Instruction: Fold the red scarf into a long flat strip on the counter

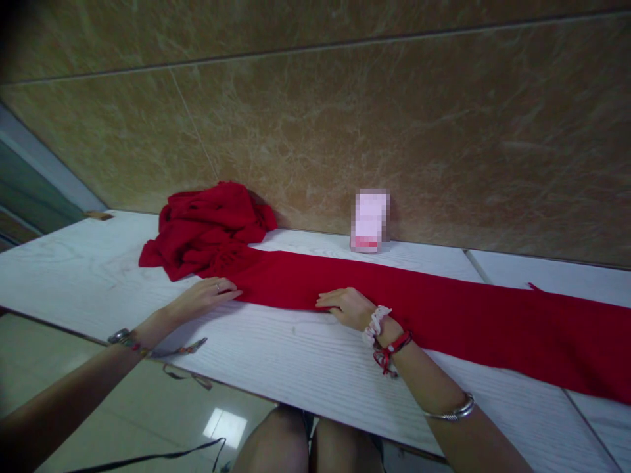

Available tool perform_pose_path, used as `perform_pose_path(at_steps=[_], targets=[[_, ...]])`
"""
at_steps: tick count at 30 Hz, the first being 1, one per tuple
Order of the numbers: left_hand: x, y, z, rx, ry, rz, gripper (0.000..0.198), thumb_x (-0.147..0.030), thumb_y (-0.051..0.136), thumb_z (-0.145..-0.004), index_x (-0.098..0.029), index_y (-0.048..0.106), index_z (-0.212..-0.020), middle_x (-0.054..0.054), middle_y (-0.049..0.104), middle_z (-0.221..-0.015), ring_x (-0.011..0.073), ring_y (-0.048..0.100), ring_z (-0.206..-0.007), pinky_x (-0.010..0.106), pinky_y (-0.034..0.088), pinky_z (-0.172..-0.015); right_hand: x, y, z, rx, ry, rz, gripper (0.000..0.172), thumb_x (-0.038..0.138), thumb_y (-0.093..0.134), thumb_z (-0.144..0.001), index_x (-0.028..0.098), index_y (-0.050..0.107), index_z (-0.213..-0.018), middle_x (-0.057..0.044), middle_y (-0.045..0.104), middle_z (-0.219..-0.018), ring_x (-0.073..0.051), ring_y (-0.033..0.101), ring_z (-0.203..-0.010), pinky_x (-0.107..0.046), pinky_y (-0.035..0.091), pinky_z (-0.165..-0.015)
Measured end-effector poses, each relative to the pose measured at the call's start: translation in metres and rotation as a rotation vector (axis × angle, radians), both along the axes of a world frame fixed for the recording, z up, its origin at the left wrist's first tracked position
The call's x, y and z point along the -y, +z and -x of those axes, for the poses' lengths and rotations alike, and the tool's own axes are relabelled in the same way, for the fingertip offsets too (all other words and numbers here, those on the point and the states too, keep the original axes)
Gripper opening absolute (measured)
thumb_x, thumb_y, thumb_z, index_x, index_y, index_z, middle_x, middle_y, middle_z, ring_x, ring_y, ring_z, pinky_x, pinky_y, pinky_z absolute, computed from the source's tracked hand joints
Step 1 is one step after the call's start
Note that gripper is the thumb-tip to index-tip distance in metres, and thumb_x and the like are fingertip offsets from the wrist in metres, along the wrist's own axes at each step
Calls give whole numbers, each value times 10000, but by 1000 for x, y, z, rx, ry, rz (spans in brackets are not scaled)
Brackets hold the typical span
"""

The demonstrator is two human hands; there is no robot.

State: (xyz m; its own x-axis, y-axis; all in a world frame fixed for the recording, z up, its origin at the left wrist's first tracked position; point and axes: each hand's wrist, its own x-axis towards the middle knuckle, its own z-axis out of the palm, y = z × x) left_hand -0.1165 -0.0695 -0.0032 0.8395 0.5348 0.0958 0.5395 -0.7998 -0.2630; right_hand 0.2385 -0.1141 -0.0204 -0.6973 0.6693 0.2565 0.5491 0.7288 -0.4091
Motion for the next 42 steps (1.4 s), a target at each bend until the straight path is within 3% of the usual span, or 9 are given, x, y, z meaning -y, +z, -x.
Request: perform_pose_path(at_steps=[6,11,16,22,24,28,31,36,42], targets=[[-12,7,28,-8,68,-55,376,19,387,-739,-174,620,-962,85,619,-911,180,556,-858,299,444,-772,-1,-1,-2,-50,29,43,413,-18,425,-621,184,677,-880,-51,651,-1026,-152,555,-1031,-340,458,-895],[-11,15,27,93,200,-182,335,-30,366,-758,-179,642,-875,92,626,-839,203,562,-828,343,428,-750,-3,-1,-8,-138,40,115,359,-10,432,-608,183,687,-772,-44,685,-923,-153,591,-972,-324,481,-855],[-7,23,26,13,129,121,320,-18,404,-684,-191,641,-812,56,642,-828,156,577,-787,280,429,-748,-3,2,-9,-173,68,125,290,28,484,-634,199,686,-751,-44,680,-928,-159,587,-973,-343,471,-857],[-17,54,8,302,175,353,306,-247,373,-834,-117,533,-1061,58,584,-1075,154,523,-970,259,425,-840,-4,0,-11,-202,109,173,223,67,526,-656,189,692,-742,-63,670,-934,-165,586,-961,-345,457,-861],[-21,51,-14,342,194,283,357,-292,323,-870,-86,518,-1086,90,555,-1130,175,478,-1055,313,365,-934,-4,0,-11,-205,121,204,207,89,530,-673,194,693,-746,-60,671,-931,-164,584,-964,-350,449,-871],[-22,16,-55,178,162,211,411,-314,314,-879,-142,422,-1237,127,387,-1333,196,346,-1217,364,307,-987,-3,12,-11,-181,118,263,187,274,560,-738,211,683,-865,-59,658,-991,-170,563,-1009,-361,431,-898],[-19,-5,-63,65,229,236,439,-346,321,-878,-213,351,-1296,100,328,-1378,226,272,-1266,430,294,-981,0,24,-27,-175,-93,174,348,407,460,-808,234,600,-1074,-62,590,-1142,-185,485,-1119,-403,377,-956],[-20,-6,-57,71,267,225,444,-377,327,-872,-248,358,-1296,115,205,-1426,271,209,-1287,451,270,-984,20,10,-84,204,-772,-37,520,513,423,-781,289,430,-1250,-72,383,-1350,-330,229,-1271,-669,207,-926],[-26,-4,-57,36,338,286,613,-473,324,-841,-171,206,-1362,168,202,-1413,291,170,-1292,456,261,-987,71,-12,-158,410,-990,89,511,461,285,-833,292,329,-1313,-48,303,-1398,-297,222,-1280,-623,221,-957]])
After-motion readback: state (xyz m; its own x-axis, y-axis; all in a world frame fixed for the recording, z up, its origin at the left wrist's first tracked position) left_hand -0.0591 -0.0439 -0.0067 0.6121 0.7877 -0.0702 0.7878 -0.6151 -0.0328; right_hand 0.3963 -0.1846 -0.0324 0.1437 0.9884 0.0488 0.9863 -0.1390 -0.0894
